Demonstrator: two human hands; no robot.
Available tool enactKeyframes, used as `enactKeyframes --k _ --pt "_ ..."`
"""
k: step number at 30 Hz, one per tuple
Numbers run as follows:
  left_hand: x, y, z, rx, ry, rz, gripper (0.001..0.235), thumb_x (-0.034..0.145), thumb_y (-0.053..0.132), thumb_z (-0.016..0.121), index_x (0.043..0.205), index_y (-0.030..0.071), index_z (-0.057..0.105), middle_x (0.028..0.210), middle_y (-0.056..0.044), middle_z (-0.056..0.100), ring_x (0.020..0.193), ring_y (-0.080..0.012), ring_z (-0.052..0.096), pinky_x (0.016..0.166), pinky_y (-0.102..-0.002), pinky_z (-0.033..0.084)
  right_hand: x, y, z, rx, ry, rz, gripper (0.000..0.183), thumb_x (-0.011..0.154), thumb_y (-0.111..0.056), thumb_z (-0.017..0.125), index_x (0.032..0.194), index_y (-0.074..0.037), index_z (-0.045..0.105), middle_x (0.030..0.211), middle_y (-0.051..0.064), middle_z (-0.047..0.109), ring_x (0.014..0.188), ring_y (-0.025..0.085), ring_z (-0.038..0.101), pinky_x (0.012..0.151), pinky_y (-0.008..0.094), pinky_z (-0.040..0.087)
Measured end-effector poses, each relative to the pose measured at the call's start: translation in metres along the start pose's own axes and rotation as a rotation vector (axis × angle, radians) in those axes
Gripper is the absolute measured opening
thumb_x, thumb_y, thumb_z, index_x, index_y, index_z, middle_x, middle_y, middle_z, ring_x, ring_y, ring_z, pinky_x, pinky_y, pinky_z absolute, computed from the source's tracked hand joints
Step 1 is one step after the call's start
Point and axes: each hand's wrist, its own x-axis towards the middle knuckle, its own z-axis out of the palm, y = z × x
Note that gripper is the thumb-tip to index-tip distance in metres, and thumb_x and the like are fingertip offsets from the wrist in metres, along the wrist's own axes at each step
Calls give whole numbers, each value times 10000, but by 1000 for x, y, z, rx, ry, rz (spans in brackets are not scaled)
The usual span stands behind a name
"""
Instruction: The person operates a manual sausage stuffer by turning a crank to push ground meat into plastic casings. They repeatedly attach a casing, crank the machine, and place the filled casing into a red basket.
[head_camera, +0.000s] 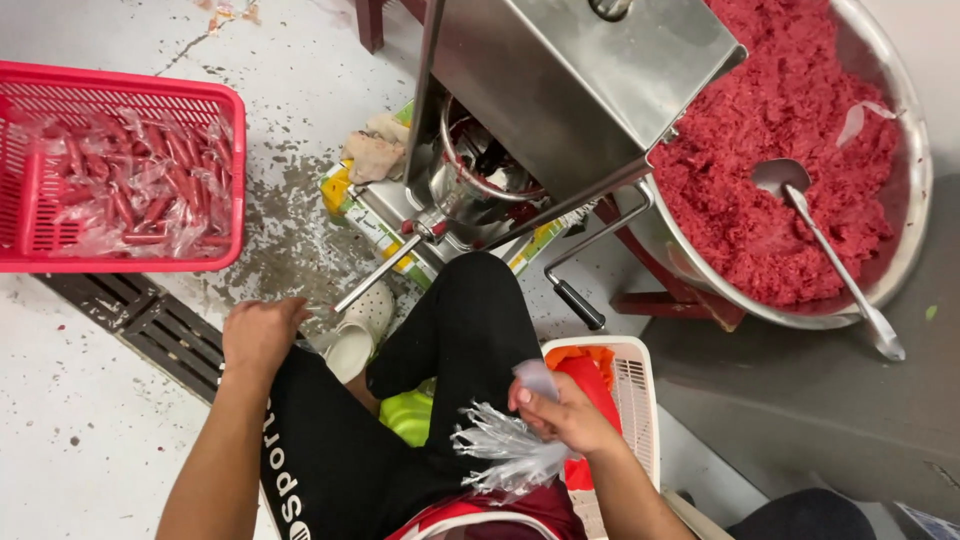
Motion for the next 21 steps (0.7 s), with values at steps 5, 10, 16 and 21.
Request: enactKeyframes --k 5,10,16,21 --pt "2 8 -7 55 -41 -12 294 983 469 634 1194 306 758 812 21 803 724 -224 768 966 -385 568 1 0 -6 -49 2 -18 272 1003 -311 650 893 -62 652 584 -23 418 450 99 372 389 246 269" --pt "2 16 7 -18 2 173 436 957 532 593 1321 311 687 973 23 805 921 -324 742 977 -434 543 1 -13 -18 -419 348 -265 226 974 -307 637 890 -109 706 535 -15 543 476 107 528 509 265 448" --pt "24 77 -11 -243 -184 -99 412 1029 528 508 1147 233 769 963 -124 799 948 -375 768 910 -505 592 31 -53 -38 -1322 1054 -574 310 909 -407 784 1160 -227 754 960 29 694 847 257 717 717 354 571" --pt "68 106 34 -385 -170 -282 388 1019 515 540 1065 217 783 892 -118 780 912 -360 773 817 -487 609 22 -83 -5 -1563 774 -64 376 914 -505 663 1157 -222 716 860 127 755 800 396 752 722 518 601"
